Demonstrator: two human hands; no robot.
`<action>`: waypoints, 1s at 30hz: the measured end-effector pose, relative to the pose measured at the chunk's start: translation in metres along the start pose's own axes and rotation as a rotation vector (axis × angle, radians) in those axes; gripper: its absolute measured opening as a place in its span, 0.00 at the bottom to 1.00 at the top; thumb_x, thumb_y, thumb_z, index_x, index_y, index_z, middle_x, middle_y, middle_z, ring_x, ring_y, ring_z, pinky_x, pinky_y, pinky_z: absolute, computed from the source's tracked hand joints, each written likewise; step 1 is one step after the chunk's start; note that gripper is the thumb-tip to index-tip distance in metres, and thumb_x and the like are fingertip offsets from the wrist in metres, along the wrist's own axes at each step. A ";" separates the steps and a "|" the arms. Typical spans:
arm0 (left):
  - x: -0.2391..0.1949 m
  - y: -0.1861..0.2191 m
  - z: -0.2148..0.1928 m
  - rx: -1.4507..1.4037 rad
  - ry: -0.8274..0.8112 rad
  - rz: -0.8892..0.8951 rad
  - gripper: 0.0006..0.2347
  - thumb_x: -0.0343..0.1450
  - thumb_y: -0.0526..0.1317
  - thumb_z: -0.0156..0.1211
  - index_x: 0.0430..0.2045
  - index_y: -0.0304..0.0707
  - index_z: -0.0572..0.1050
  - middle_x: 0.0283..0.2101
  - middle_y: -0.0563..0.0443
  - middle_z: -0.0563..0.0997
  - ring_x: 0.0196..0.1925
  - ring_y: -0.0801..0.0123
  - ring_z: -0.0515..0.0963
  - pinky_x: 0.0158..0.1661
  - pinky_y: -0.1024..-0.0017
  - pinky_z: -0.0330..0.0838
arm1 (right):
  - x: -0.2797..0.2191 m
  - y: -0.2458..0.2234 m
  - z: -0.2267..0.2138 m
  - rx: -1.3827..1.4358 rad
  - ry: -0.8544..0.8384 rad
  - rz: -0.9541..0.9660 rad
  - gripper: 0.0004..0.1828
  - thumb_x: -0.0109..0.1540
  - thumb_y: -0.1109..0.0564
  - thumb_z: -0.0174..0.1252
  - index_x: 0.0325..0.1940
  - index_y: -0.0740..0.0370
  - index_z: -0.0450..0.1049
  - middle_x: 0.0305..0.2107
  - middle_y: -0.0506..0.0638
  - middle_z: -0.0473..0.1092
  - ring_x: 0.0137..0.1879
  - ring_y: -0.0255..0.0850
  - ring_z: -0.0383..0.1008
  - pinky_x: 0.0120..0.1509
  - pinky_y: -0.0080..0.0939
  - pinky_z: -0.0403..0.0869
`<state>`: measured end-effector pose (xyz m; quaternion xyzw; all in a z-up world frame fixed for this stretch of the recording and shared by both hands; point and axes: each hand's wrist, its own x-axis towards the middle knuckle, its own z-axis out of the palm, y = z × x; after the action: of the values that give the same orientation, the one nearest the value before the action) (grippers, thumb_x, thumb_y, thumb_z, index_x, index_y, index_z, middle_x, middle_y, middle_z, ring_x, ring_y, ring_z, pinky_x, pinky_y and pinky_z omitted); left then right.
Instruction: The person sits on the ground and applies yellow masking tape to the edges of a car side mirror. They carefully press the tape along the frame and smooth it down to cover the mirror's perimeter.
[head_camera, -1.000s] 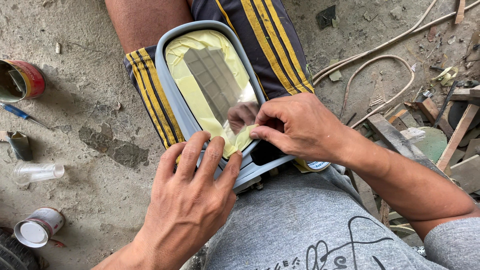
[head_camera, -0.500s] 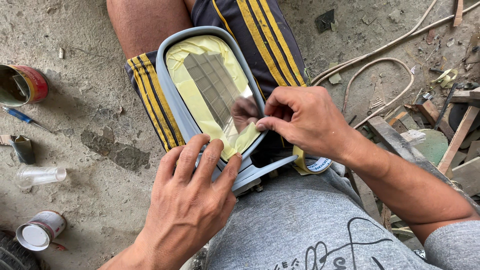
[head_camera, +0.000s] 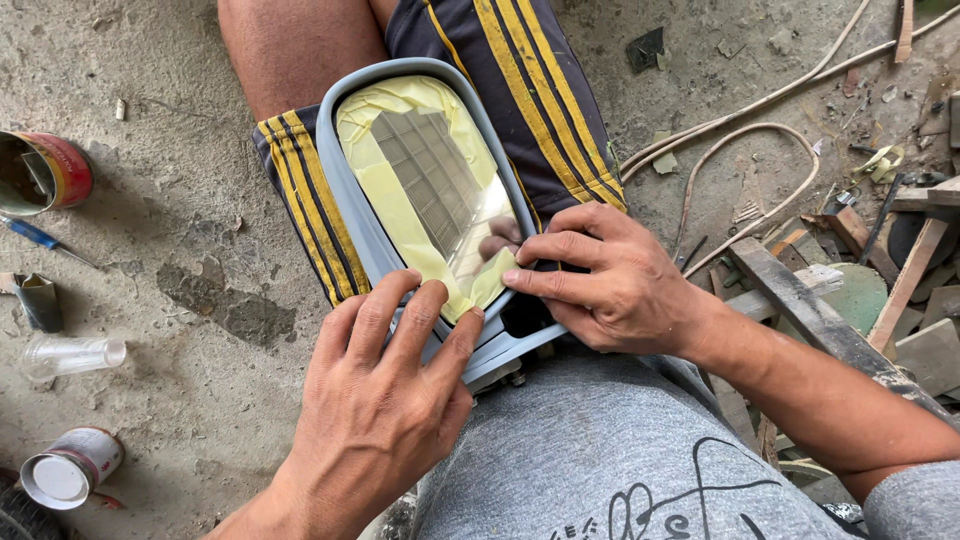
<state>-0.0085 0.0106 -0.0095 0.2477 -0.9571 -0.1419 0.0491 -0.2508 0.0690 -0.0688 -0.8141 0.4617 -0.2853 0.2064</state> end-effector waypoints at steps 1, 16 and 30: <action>0.001 0.000 0.000 0.002 0.002 -0.003 0.19 0.59 0.42 0.59 0.44 0.47 0.73 0.50 0.48 0.72 0.56 0.55 0.70 0.50 0.58 0.65 | 0.002 -0.003 0.000 0.001 0.000 -0.004 0.13 0.63 0.63 0.53 0.51 0.58 0.75 0.45 0.51 0.72 0.45 0.50 0.68 0.56 0.47 0.70; -0.005 -0.011 0.023 -0.439 0.434 -0.209 0.05 0.68 0.31 0.59 0.35 0.33 0.75 0.47 0.37 0.71 0.52 0.48 0.73 0.56 0.53 0.69 | 0.015 -0.020 0.008 0.117 0.063 -0.117 0.13 0.66 0.57 0.48 0.48 0.62 0.75 0.41 0.52 0.73 0.42 0.50 0.70 0.51 0.48 0.71; -0.004 0.012 0.049 -0.721 0.602 -0.531 0.10 0.65 0.34 0.60 0.39 0.38 0.72 0.58 0.28 0.62 0.66 0.47 0.65 0.59 0.60 0.66 | 0.038 -0.020 0.017 0.171 0.026 -0.006 0.04 0.63 0.60 0.55 0.40 0.60 0.75 0.38 0.48 0.72 0.44 0.46 0.70 0.57 0.46 0.69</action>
<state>-0.0184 0.0345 -0.0532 0.4785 -0.6957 -0.3916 0.3655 -0.2115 0.0465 -0.0594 -0.7912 0.4359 -0.3348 0.2681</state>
